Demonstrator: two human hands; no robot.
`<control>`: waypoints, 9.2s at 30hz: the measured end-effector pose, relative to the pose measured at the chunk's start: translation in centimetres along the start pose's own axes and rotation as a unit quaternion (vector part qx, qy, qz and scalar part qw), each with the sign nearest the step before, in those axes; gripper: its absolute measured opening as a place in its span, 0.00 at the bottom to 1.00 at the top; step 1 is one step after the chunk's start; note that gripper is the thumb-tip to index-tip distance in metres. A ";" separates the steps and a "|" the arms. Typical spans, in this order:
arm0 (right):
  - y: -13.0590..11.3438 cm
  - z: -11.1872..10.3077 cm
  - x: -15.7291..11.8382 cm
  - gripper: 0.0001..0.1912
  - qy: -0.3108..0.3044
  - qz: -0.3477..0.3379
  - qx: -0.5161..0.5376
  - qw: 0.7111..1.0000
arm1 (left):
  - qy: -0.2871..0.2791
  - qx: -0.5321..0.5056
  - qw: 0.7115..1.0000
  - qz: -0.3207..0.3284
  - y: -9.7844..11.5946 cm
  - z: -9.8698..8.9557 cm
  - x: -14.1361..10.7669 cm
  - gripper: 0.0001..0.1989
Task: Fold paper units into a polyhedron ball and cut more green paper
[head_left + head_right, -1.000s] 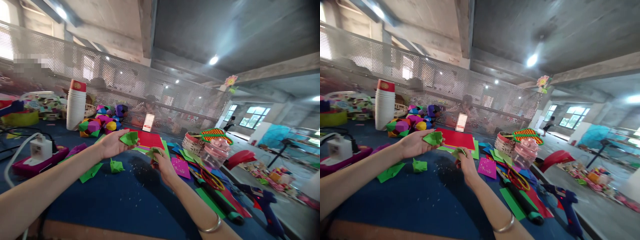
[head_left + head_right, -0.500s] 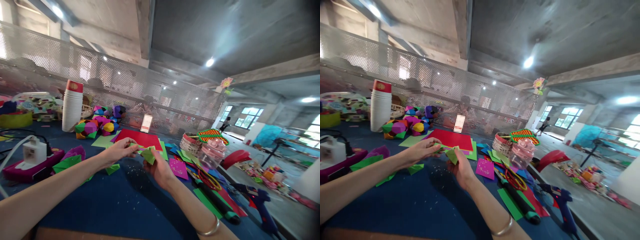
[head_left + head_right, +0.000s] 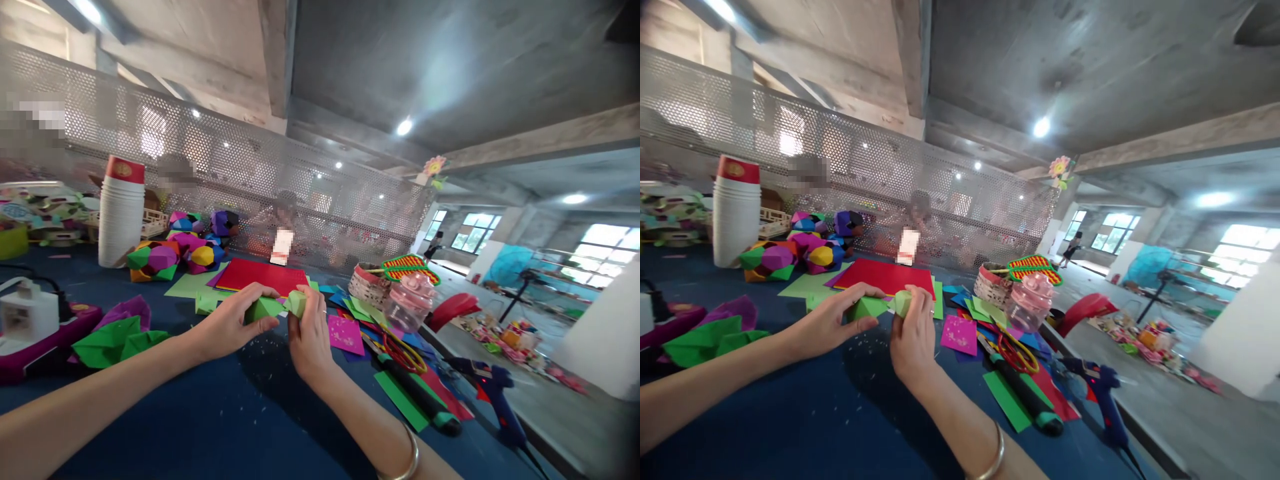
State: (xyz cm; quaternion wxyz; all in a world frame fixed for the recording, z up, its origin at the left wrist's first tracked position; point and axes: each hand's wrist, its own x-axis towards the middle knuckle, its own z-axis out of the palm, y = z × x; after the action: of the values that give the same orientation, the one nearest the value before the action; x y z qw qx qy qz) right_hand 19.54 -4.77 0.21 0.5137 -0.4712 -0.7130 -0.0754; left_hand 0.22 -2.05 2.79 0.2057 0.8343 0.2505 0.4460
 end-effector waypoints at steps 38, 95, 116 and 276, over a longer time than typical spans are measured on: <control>0.5 -1.3 0.7 0.34 -0.073 -0.162 -0.089 0.980 | 0.054 -0.067 0.991 -0.100 0.3 1.6 -0.6 0.19; -2.6 0.1 -0.2 0.24 -0.099 0.248 0.509 0.819 | 0.041 0.097 0.991 0.087 0.4 0.7 -1.5 0.22; -3.2 -0.8 -0.4 0.21 -0.067 0.108 0.350 0.928 | 0.021 0.199 0.958 0.206 -0.1 0.6 -1.7 0.22; -1.5 0.8 2.2 0.31 -0.148 0.164 0.361 0.906 | 0.018 -0.271 0.947 -0.173 -2.6 -0.4 0.0 0.28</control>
State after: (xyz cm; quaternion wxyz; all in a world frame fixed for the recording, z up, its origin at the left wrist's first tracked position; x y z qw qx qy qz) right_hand 17.81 -3.88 2.17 0.5421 -0.3698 -0.6722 0.3430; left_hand -0.77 0.01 1.55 0.4934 0.6831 0.2640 0.4693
